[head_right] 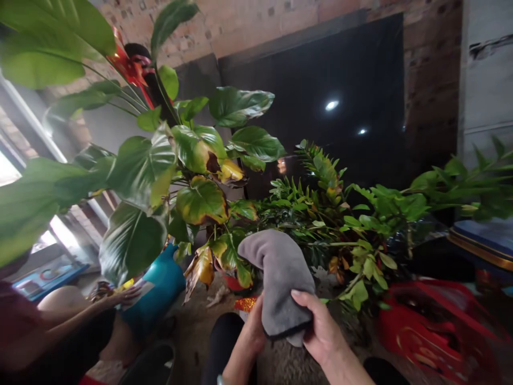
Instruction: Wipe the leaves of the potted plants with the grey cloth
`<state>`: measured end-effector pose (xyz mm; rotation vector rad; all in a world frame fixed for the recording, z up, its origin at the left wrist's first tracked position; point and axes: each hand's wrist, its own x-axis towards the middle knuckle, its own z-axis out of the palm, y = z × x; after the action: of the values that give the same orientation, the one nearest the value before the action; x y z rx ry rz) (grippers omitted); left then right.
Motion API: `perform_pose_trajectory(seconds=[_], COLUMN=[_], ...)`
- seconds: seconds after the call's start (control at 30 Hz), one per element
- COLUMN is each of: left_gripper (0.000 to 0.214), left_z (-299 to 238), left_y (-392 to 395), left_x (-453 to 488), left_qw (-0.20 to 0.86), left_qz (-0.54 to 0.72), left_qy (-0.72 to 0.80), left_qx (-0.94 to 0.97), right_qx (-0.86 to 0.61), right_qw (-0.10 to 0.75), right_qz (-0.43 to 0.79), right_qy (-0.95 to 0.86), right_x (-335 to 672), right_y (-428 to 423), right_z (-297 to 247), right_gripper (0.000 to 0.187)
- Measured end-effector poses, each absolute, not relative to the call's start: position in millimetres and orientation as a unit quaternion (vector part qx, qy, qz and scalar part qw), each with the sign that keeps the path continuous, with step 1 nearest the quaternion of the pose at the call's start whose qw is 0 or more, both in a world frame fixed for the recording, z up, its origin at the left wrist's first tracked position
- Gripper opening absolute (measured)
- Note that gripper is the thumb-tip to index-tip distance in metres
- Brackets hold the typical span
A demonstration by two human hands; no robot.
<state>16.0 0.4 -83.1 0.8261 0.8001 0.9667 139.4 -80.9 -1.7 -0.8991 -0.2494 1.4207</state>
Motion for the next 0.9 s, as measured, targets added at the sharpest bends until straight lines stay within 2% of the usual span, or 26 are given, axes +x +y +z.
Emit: perform_pose_trajectory(seconds=[0.1, 0.23, 0.4, 0.47, 0.57, 0.7, 0.77, 0.9], left_gripper=[0.077, 0.08, 0.102, 0.098, 0.08, 0.061, 0.055, 0.054], left_z=[-66.5, -49.6, -45.3, -47.4, -50.8, -55.1, -58.2, -62.6], left_y=[-30.7, -59.6, -76.0, -80.9, -86.7, -86.7, -83.6, -75.3], left_x=[18.8, 23.9, 32.5, 36.2, 41.8, 45.6, 44.2, 36.7], left_qw=[0.784, 0.739, 0.667, 0.659, 0.708, 0.758, 0.771, 0.78], left_qz=[0.436, 0.422, 0.472, 0.485, 0.465, 0.44, 0.427, 0.414], left_qy=[0.283, 0.375, 0.448, 0.433, 0.363, 0.306, 0.316, 0.36], left_qx=[0.338, 0.368, 0.362, 0.378, 0.39, 0.37, 0.352, 0.303], right_qx=[-0.385, -0.4, -0.43, -0.447, -0.478, -0.514, -0.515, -0.518], right_qw=[0.656, 0.643, 0.669, 0.672, 0.659, 0.621, 0.602, 0.479], right_qz=[0.647, 0.65, 0.596, 0.581, 0.568, 0.553, 0.545, 0.552], right_qy=[-0.054, -0.058, -0.109, -0.107, -0.124, -0.214, -0.273, -0.445], right_x=[134.3, 123.6, 128.5, 131.8, 138.1, 156.7, 170.8, 207.7], right_y=[-82.5, -99.0, -110.2, -112.4, -115.6, -121.9, -123.4, -106.4], right_z=[-26.1, -64.3, -70.0, -73.3, -92.1, -123.4, -129.7, -113.4], right_gripper=[0.021, 0.016, 0.02, 0.021, 0.02, 0.019, 0.024, 0.043])
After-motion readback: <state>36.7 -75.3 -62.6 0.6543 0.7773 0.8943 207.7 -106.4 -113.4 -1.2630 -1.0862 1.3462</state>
